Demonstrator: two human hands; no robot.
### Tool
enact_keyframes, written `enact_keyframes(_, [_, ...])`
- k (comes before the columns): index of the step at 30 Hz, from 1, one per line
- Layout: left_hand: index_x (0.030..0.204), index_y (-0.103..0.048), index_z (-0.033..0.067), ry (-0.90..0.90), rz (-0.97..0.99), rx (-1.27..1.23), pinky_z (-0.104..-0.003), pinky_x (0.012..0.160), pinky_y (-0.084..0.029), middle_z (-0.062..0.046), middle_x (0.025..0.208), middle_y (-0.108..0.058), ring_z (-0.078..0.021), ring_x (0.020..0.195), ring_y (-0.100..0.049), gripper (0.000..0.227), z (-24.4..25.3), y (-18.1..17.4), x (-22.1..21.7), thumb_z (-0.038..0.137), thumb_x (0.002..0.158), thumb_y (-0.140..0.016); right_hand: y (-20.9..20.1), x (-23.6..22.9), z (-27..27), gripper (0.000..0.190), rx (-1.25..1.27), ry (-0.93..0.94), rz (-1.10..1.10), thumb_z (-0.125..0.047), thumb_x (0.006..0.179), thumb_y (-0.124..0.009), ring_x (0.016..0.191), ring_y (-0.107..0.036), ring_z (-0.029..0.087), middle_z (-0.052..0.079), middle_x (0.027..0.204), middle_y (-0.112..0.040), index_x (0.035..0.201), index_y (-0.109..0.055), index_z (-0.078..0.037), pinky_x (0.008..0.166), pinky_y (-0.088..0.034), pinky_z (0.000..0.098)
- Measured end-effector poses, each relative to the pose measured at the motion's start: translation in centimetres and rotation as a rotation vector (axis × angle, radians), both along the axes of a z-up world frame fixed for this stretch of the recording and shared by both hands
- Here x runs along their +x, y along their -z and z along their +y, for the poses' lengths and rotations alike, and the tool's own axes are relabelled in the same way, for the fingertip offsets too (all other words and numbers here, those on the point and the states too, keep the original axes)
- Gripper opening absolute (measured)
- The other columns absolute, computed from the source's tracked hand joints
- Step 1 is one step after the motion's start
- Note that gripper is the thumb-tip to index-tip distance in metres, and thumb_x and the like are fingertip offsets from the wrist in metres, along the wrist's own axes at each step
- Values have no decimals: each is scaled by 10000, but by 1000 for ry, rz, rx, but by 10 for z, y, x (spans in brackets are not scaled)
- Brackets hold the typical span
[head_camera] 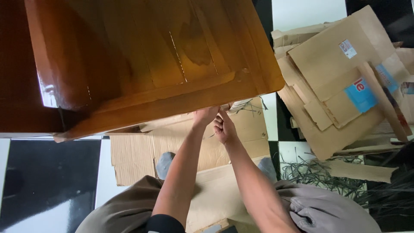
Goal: Wrapping the legs of a wooden chair with protective paper and securing it with string.
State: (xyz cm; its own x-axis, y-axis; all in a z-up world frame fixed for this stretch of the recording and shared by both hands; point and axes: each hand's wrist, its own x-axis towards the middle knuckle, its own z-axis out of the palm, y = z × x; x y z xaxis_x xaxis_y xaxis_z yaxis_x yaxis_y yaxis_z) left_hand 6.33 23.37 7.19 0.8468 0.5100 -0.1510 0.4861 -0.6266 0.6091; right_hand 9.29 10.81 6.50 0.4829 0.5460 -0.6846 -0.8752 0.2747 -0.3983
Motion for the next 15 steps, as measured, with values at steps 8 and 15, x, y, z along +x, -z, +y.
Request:
enact_keyframes(8, [800,-732,199,-14,-66,15,-501,837,-565,-71,852,-764,-354,905,-728,209,-6,0,-1,343,888,-608,-28,-7,-5,285,-131,-70,-94,-482,964,-734,456,-302,7,-131,660,-274,879,-581,-258,399,-186,151])
enact_keyframes(15, [722,-699,194,-28,-132,46,-498,788,-556,-63,777,-749,-340,821,-726,232,-9,-10,-3,316,897,-606,-42,-52,-16,257,-519,137,-459,-342,927,-790,592,-406,64,-55,645,-456,816,-669,-145,554,-317,239])
